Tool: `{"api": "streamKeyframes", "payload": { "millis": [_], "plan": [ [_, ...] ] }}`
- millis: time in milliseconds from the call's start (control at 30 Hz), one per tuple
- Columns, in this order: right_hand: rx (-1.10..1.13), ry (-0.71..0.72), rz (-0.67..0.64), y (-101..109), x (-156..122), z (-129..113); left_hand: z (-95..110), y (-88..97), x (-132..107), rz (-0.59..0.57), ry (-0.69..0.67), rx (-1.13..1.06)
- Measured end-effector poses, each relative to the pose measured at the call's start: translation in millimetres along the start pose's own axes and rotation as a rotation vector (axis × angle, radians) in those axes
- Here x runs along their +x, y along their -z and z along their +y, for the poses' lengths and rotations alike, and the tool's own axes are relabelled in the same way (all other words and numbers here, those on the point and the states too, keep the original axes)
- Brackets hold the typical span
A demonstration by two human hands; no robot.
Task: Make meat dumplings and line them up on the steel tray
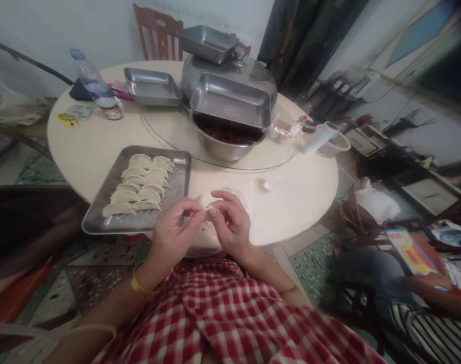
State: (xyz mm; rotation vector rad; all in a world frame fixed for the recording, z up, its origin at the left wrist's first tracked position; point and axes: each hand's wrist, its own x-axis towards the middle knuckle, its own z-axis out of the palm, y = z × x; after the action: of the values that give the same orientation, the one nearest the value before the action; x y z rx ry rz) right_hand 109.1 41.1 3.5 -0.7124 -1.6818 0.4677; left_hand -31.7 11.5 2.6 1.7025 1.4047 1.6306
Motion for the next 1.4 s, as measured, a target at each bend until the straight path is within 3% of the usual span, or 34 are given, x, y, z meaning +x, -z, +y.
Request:
{"api": "streamKeyframes", "payload": {
  "millis": [200, 467, 600, 767, 933, 1067, 1133, 1400],
  "plan": [
    [0.001, -0.012, 0.051, 0, 4, 2, -7, 0.7, -8, -0.020, 0.209, -0.097],
    [0.030, -0.086, 0.023, -5, 0, 8, -9, -6.6, -14, 0.015, 0.119, -0.020],
    [0.009, -0.080, -0.005, -4, 3, 9, -11, -8.0, -11, -0.037, 0.214, -0.149],
    [0.032, 0.010, -0.152, 4, 12, 4, -6, -10.1, -2, -0.122, 0.315, -0.273],
    [0.045, 0.055, -0.240, 19, 21, 0, -6, -16.3, 1, -0.084, 0.470, -0.516],
    [0.032, -0.058, -0.170, 32, 21, 2, 3, -19.6, 9, -0.012, 0.553, -0.627],
    [0.035, -0.048, -0.139, 36, 21, 4, 8, -20.0, 12, 0.016, 0.573, -0.675],
    [0.012, -0.063, -0.151, 42, 22, 4, 19, -22.6, 18, -0.023, 0.602, -0.770]
  ]
}}
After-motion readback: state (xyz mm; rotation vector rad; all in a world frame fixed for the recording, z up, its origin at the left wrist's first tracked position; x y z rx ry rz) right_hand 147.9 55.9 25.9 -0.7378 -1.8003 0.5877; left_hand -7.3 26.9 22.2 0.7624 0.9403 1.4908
